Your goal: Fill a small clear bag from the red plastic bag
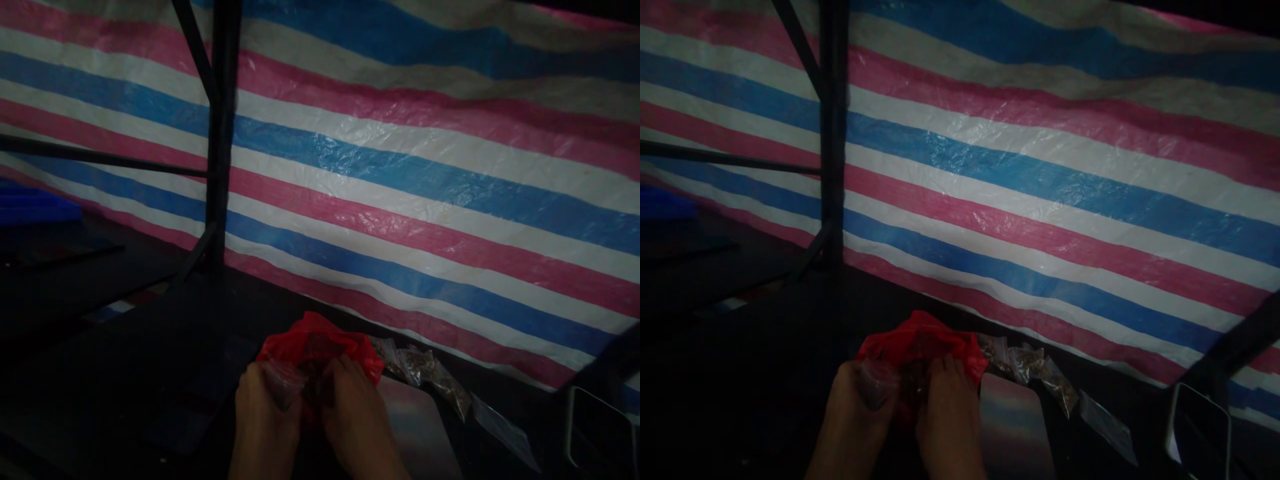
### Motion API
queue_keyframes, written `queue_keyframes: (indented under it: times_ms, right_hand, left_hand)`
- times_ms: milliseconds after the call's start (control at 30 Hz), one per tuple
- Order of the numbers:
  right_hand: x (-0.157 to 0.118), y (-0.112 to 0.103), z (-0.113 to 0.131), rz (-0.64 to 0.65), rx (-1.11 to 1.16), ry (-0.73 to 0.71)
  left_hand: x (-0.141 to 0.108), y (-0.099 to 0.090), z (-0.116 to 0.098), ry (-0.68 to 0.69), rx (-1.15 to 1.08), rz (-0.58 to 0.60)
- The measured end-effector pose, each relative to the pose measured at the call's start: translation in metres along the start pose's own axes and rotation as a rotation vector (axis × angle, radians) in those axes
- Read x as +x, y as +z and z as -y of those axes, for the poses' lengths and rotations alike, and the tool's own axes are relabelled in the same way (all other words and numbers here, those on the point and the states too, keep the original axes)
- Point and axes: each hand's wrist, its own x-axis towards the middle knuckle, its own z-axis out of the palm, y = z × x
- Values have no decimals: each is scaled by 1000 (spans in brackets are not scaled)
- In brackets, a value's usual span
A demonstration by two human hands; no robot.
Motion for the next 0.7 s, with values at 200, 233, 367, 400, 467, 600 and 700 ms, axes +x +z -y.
queue_keyframes:
  times_ms: [200, 233, 367, 400, 467, 600, 700]
  right_hand:
    - [1, 0, -7, -34, 15, 154]
    - [1, 0, -7, -29, 19, 160]
    - [2, 2, -6, -25, 41, 125]
    - [1, 3, -5, -25, 48, 112]
    - [0, 5, -6, -28, 66, 99]
    - [-3, 6, -9, -20, 134, 79]
    - [-4, 7, -14, -12, 150, 86]
  left_hand:
    - [2, -2, 14, 103, 167, 97]
    - [1, -2, 14, 113, 163, 123]
    - [-1, -1, 11, 39, 106, 208]
    - [-1, -1, 8, -8, 59, 229]
    - [-2, 0, 0, -84, -74, 218]
    - [-4, 2, -22, -146, -278, 46]
    - [-7, 1, -31, -225, -358, 49]
